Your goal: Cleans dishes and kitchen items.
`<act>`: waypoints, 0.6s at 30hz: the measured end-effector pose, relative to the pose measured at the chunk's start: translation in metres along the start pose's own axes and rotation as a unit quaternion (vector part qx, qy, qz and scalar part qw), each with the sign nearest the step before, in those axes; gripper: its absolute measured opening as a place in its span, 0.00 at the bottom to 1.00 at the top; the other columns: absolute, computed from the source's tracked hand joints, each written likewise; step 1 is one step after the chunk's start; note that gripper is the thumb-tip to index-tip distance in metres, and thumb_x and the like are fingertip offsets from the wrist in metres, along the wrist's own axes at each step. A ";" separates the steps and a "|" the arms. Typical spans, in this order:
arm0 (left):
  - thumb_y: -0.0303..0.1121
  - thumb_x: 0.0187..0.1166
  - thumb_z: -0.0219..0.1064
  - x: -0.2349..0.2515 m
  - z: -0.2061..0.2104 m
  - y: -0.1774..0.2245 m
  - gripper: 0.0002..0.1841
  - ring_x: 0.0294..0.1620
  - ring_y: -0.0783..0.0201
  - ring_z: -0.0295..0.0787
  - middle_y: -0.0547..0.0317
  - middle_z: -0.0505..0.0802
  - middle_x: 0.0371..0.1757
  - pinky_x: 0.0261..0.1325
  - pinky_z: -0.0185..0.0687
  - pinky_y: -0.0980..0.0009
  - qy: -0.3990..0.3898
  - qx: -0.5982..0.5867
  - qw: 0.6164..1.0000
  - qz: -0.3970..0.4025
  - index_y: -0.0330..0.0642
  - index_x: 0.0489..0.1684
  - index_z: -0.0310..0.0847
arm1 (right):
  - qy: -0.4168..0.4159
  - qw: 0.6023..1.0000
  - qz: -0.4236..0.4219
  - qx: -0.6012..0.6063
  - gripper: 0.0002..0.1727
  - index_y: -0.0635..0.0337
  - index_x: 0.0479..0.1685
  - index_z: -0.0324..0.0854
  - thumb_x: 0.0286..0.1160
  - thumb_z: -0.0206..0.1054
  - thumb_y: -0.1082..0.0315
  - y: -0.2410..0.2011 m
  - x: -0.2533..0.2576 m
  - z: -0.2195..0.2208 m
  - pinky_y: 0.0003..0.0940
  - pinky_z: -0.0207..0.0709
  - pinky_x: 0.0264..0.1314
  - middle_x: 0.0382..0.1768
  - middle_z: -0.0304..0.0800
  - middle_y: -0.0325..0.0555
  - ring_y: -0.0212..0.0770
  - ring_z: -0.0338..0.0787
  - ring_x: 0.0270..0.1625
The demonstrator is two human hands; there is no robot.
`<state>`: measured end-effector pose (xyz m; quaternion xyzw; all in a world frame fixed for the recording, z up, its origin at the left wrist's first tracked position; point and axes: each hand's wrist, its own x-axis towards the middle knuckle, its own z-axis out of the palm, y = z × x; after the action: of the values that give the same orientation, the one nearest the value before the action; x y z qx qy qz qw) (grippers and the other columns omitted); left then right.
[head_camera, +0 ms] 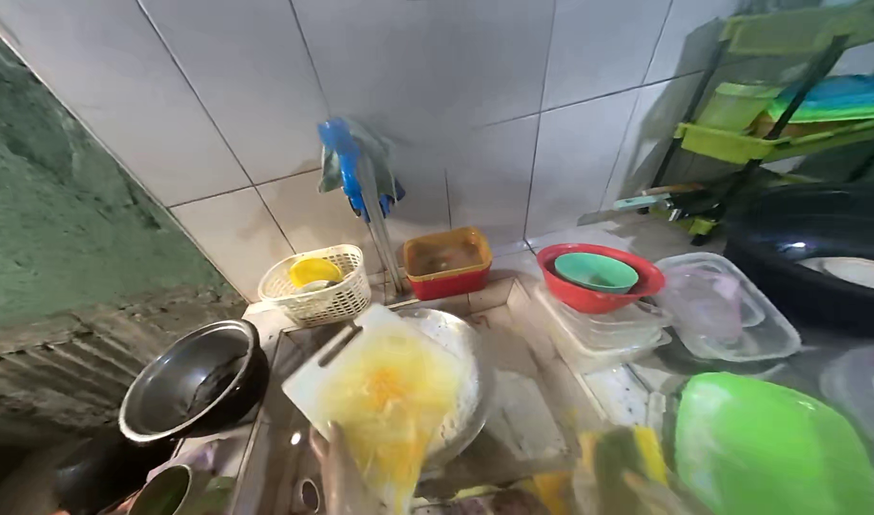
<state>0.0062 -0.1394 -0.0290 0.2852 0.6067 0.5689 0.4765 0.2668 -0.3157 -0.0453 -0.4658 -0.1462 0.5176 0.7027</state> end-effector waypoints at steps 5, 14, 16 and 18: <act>0.39 0.95 0.44 -0.031 -0.016 -0.054 0.31 0.76 0.51 0.74 0.34 0.68 0.84 0.75 0.72 0.52 -0.053 0.045 0.995 -0.075 0.42 0.95 0.38 | 0.034 0.947 -0.097 -0.304 0.31 0.67 0.75 0.73 0.73 0.70 0.61 0.010 0.070 0.068 0.34 0.86 0.51 0.54 0.89 0.49 0.35 0.90 0.48; 0.26 0.90 0.46 -0.040 -0.025 -0.073 0.37 0.72 0.61 0.78 0.39 0.64 0.86 0.69 0.79 0.63 -0.141 -0.078 0.981 -0.112 0.49 0.95 0.24 | -0.327 0.618 -0.322 -0.639 0.14 0.53 0.56 0.94 0.75 0.69 0.68 0.093 0.073 0.128 0.62 0.81 0.66 0.63 0.92 0.56 0.66 0.88 0.65; 0.24 0.88 0.48 -0.037 -0.026 -0.078 0.38 0.68 0.65 0.82 0.43 0.67 0.83 0.65 0.83 0.66 -0.151 -0.099 0.978 -0.102 0.47 0.94 0.28 | -0.303 0.628 -0.280 -0.660 0.16 0.62 0.59 0.91 0.80 0.64 0.68 0.082 0.093 0.121 0.61 0.75 0.74 0.62 0.91 0.60 0.67 0.86 0.69; 0.25 0.89 0.49 -0.038 -0.024 -0.076 0.37 0.73 0.61 0.78 0.42 0.61 0.88 0.69 0.80 0.65 -0.146 -0.095 0.979 -0.109 0.47 0.95 0.29 | -0.177 0.693 -0.225 -0.662 0.13 0.66 0.57 0.91 0.79 0.67 0.72 0.079 0.113 0.123 0.60 0.74 0.74 0.61 0.90 0.63 0.67 0.84 0.69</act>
<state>0.0144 -0.1979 -0.0948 0.2507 0.5017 0.5207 0.6437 0.1830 -0.1536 -0.0753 -0.6630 -0.6734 0.1861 0.2691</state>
